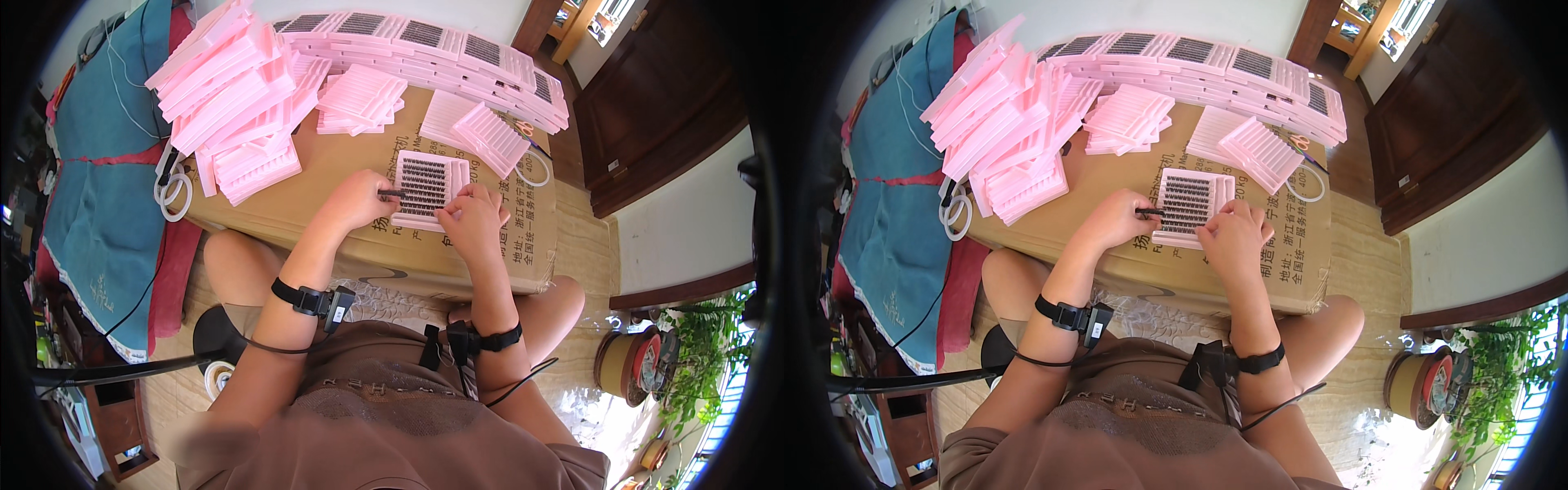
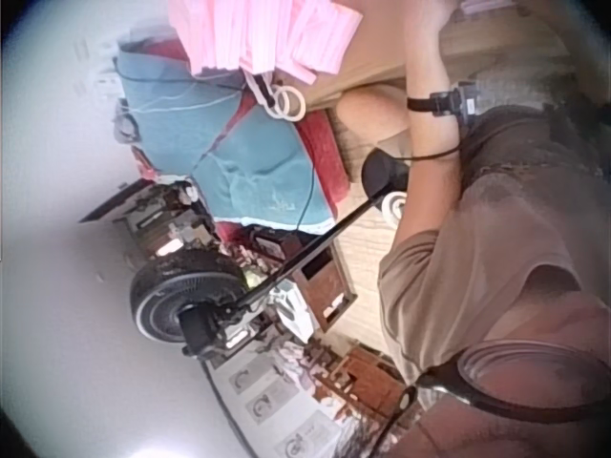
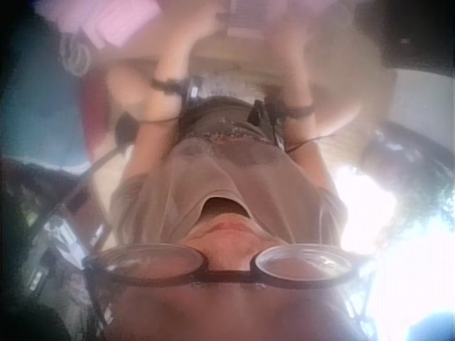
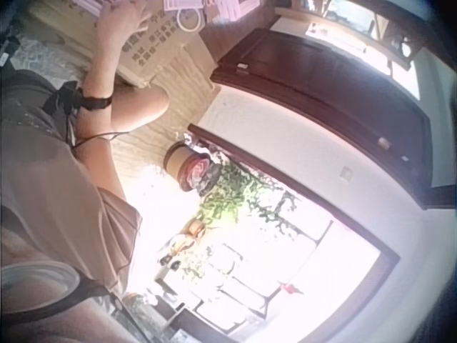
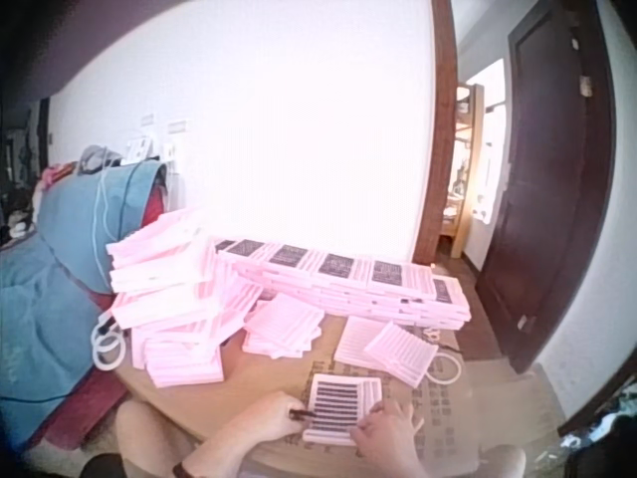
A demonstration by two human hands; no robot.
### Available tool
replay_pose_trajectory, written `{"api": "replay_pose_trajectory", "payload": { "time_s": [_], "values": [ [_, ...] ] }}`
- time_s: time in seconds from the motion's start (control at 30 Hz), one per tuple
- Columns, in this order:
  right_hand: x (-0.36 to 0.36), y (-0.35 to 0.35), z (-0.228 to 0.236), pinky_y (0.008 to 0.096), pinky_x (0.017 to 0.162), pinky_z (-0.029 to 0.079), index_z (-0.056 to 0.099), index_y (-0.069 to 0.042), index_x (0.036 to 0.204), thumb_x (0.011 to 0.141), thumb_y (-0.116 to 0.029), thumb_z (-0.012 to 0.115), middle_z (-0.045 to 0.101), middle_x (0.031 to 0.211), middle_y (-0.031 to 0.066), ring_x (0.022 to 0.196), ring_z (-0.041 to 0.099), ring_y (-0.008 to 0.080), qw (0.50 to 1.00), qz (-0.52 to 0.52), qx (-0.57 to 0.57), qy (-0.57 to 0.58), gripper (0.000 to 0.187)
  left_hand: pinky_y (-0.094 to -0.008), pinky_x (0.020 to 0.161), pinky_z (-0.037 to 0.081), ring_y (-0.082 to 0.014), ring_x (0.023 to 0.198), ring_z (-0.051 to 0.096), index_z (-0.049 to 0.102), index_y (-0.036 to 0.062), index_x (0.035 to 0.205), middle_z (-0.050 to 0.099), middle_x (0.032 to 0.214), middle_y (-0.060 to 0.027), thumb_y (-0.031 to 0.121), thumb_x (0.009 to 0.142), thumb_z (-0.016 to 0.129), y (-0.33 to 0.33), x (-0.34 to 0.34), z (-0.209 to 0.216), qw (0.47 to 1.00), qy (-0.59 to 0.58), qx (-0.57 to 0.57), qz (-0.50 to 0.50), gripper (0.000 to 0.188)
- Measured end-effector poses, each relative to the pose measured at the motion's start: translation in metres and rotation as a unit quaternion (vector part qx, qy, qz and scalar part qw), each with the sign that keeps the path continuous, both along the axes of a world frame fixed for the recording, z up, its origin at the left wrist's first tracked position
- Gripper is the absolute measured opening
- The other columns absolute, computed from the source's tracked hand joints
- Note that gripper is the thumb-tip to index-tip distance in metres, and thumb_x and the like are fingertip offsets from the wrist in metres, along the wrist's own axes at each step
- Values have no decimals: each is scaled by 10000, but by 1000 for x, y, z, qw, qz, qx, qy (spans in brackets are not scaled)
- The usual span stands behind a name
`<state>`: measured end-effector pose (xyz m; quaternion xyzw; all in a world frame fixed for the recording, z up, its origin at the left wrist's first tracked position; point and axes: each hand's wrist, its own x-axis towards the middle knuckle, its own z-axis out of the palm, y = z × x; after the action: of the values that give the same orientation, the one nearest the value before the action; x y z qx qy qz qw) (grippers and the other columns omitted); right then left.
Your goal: The person sits on the floor and assembles pink plastic trays by inserting black strips into the slots. They handle each tray individually, aligning and pressing the strips into place, then stacking the completed units.
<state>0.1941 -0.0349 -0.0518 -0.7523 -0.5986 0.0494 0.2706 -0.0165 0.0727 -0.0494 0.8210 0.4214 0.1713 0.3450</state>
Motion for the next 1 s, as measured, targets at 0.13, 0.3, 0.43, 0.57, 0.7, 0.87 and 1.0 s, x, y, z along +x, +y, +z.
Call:
{"api": "replay_pose_trajectory", "payload": {
  "time_s": [0.13,0.3,0.43,0.57,0.7,0.87,1.0],
  "values": [
    [-3,3,5,524,966,331,785,-145,705,738,-264,806,628,1105,7,1174,489,310,999,-12,-25,-24,125,-394,633,498,-272,614,622,769,12,922,659,718,-215,205,816,794,1,0,-1,1000,-4,6,-3,221],
    [-7,4,8,525,966,341,783,-135,702,732,-260,803,628,1112,12,1160,491,324,999,-19,-31,-39,130,-388,645,504,-276,627,633,772,16,924,672,736,-213,203,818,795,-1,0,2,1000,9,1,4,217],
    [-9,6,11,523,976,343,782,-126,699,729,-253,806,625,1112,20,1158,491,329,996,-19,-29,-77,132,-381,663,513,-278,655,653,779,20,936,693,762,-209,212,816,803,-5,-1,3,1000,3,10,16,228],
    [-6,10,13,532,986,350,766,-122,735,719,-260,827,625,1097,41,1161,503,330,996,-18,-17,-90,153,-364,684,524,-219,700,675,781,12,976,740,824,-160,173,853,780,-15,-3,-6,999,-21,-9,47,203],
    [1,14,15,558,1003,351,740,-115,766,718,-296,853,629,1127,65,1175,513,337,997,-28,-32,-61,218,-300,618,487,-137,658,605,744,8,1056,698,837,-49,126,921,732,-23,-4,-17,963,-235,-101,85,180],
    [-6,21,15,460,949,417,750,-113,919,789,-266,850,674,1086,74,1117,582,277,991,38,84,101,225,-213,497,322,-70,570,437,641,50,1072,490,748,44,139,991,642,-28,-11,-6,812,-442,-381,27,121],
    [-30,33,14,306,794,487,754,-44,976,896,-175,797,708,950,63,904,643,166,900,130,40,414,160,-213,474,282,-71,554,405,605,60,1039,452,734,32,143,1011,545,-38,-1,5,761,-476,-441,-8,106]
  ]
}}
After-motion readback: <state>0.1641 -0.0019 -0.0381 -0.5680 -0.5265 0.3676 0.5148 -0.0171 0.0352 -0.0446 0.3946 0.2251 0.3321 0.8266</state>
